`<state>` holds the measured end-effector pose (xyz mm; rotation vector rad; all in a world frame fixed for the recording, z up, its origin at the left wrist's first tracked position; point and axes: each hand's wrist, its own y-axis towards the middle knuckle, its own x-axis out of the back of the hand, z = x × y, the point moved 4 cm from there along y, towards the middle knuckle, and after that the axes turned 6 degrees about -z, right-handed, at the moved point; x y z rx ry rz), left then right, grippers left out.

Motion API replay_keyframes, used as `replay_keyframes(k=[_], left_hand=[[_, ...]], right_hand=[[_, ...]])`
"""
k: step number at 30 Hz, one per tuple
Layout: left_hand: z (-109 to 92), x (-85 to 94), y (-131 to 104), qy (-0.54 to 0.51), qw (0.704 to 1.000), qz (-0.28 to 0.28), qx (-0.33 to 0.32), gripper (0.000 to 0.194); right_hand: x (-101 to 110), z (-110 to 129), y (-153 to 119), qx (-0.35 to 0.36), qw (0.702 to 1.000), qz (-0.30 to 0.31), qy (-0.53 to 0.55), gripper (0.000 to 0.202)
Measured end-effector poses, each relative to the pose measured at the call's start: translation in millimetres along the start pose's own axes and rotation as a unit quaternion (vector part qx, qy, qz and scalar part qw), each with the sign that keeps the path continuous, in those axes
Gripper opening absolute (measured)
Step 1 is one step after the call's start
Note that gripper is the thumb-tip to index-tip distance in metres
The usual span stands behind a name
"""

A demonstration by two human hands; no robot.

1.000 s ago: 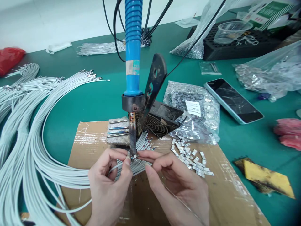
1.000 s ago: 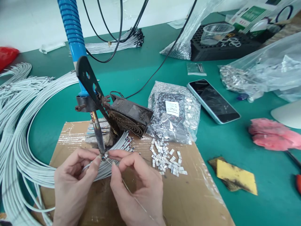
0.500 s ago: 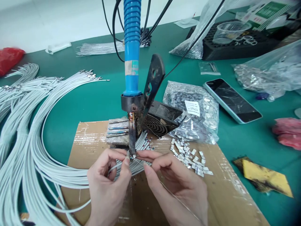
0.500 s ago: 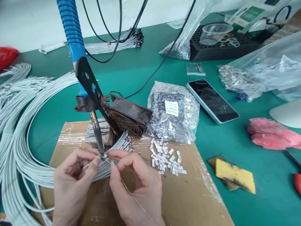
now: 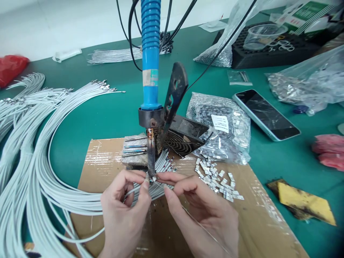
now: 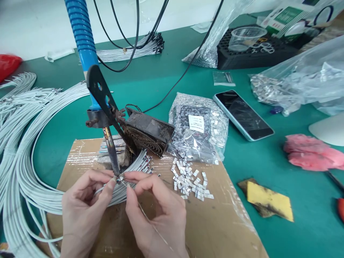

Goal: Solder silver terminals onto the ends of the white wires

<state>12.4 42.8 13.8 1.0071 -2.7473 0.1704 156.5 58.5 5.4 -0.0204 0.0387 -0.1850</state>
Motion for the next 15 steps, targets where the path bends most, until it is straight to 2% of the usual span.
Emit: replay_keyframes(k=[9,15], left_hand=[[0.1,0.5,-0.3,-0.005,1.000,0.004,-0.005,0.014],[8.9,4.1,4.6,0.014,1.000,0.026,-0.005,0.014]], right_hand=[[0.0,-0.4,-0.5,0.014,1.000,0.002,-0.008,0.022],[1.6,-2.2,2.4,0.032,0.999,0.031,-0.017,0.021]])
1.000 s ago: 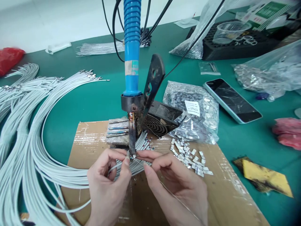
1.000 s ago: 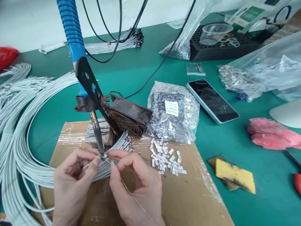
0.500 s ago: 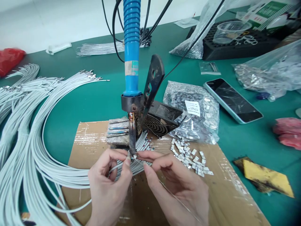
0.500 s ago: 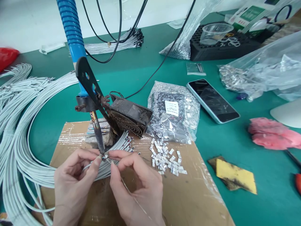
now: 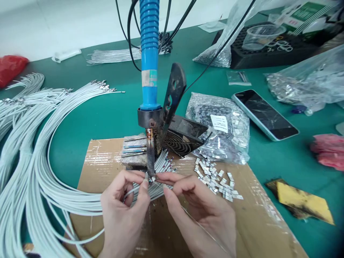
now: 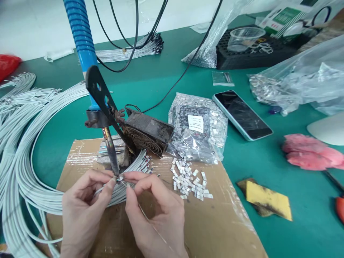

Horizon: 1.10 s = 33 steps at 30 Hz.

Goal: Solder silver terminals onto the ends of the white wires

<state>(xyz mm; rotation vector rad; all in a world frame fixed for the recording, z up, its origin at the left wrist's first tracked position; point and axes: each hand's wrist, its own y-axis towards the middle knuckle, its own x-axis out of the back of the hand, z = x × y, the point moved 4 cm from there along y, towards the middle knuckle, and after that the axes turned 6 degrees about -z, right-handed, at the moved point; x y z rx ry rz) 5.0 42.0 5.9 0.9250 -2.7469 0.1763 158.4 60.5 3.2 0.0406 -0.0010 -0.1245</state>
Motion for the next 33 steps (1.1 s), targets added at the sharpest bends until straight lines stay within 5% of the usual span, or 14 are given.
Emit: replay_keyframes(k=[4,9,16,33], left_hand=[[4.4,0.5,2.4,-0.006,0.999,0.042,-0.010,0.013],[1.5,1.4,-0.8,-0.009,1.000,0.002,-0.010,0.015],[11.6,5.2,2.3,-0.016,0.998,0.065,-0.019,0.015],[17.2,5.6,-0.8,-0.016,0.996,0.084,-0.005,0.013]], right_hand=[[-0.9,-0.5,-1.5,-0.015,1.000,-0.015,0.016,0.020],[-3.9,-0.4,-4.1,-0.023,0.998,-0.032,0.040,0.020],[-2.0,-0.9,-2.5,-0.019,0.999,-0.031,0.025,0.020],[-0.7,-3.0,-3.2,-0.047,0.998,-0.031,0.011,0.021]])
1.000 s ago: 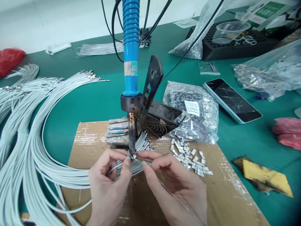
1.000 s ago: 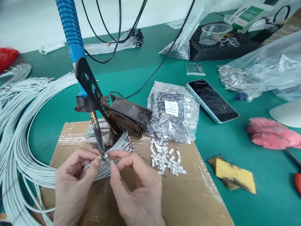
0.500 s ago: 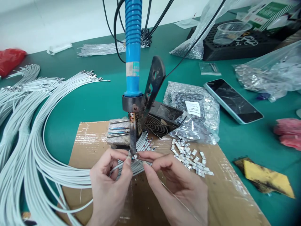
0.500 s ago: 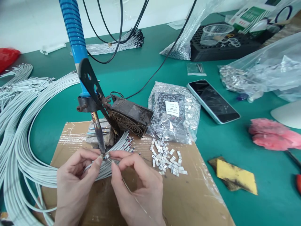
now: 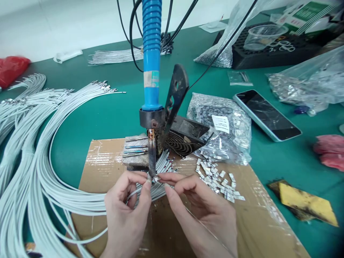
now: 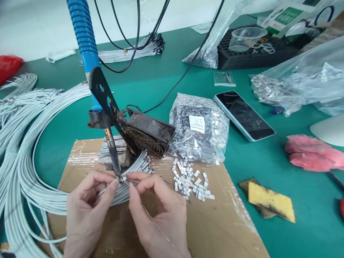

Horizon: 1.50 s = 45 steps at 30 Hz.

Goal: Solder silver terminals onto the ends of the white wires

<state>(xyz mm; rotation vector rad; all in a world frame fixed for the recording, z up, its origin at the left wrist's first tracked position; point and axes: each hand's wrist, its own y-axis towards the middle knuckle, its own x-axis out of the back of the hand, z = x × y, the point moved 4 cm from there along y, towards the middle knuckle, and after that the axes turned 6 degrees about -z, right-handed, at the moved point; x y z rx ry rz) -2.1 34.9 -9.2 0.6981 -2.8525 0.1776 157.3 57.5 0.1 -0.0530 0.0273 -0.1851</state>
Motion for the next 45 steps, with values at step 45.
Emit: replay_keyframes(k=[45], left_hand=[[-10.2,1.5,3.4,0.015,1.000,0.003,-0.015,0.013]], right_hand=[[-1.2,-0.4,3.8,0.046,0.999,0.020,0.003,0.018]])
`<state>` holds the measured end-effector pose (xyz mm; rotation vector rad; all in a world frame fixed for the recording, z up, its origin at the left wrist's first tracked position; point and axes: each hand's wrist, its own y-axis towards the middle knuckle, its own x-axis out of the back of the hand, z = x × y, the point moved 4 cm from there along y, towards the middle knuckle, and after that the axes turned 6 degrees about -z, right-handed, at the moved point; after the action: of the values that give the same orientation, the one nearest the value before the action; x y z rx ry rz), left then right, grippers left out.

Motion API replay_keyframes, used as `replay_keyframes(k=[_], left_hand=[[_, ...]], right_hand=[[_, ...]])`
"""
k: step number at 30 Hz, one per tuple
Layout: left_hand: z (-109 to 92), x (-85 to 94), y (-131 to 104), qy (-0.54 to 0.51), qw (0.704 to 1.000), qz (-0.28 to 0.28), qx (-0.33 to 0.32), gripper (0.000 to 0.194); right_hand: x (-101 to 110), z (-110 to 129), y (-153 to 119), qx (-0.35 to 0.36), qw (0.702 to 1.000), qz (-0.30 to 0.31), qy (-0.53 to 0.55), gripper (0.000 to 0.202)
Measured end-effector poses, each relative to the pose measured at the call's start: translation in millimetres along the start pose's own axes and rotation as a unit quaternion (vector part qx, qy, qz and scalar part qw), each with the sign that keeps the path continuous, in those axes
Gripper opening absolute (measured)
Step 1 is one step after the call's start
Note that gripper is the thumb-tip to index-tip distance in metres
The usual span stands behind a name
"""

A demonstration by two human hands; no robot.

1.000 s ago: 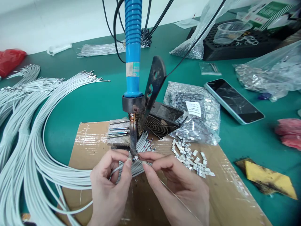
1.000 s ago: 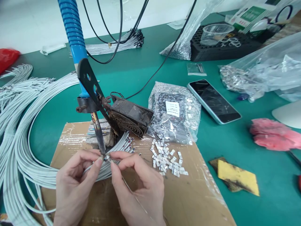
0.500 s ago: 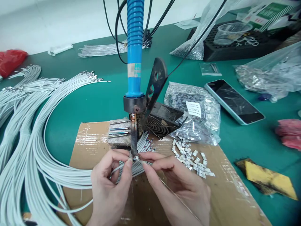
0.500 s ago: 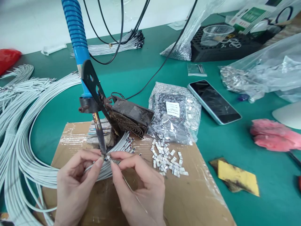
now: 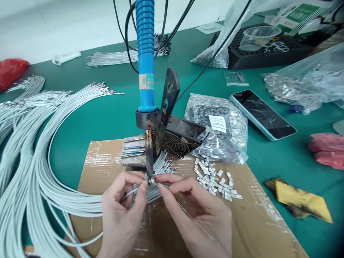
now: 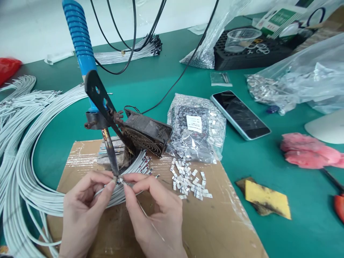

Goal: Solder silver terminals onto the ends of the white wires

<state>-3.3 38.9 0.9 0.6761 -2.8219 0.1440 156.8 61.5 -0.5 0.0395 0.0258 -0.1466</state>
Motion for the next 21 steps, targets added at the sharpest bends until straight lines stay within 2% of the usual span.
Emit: replay_keyframes(k=[5,8,10,12,13,16,18,21], left_hand=[[6.6,1.4,-1.4,-0.018,1.000,0.016,0.016,0.012],[3.8,-2.1,-5.8,-0.031,0.999,-0.006,0.034,0.012],[1.0,-4.6,-11.4,-0.036,0.998,-0.031,0.041,0.012],[1.7,-7.4,-20.2,-0.037,0.997,-0.041,0.048,0.013],[4.4,-9.2,-26.1,-0.037,0.997,-0.033,0.052,0.014],[22.0,-13.8,-48.9,-0.037,0.998,0.016,0.050,0.016],[37.2,-15.5,-65.7,-0.016,0.998,0.060,0.022,0.020],[56.1,-13.7,-85.0,0.026,0.992,0.115,-0.033,0.017]], right_hand=[[-1.5,-0.3,-4.0,-0.005,1.000,0.008,0.004,0.019],[9.4,-5.2,-5.7,-0.033,0.999,-0.038,-0.001,0.013],[28.7,-12.6,-4.1,-0.050,0.995,-0.082,-0.004,0.010],[56.3,-22.1,-0.5,-0.060,0.992,-0.111,0.015,0.021],[73.2,-27.5,1.2,-0.066,0.987,-0.135,0.057,0.027],[120.8,-43.5,2.6,-0.103,0.976,-0.176,0.070,0.052],[143.1,-51.6,-1.9,-0.123,0.969,-0.213,0.023,0.055],[149.1,-57.2,-11.5,-0.100,0.966,-0.238,-0.026,0.052]])
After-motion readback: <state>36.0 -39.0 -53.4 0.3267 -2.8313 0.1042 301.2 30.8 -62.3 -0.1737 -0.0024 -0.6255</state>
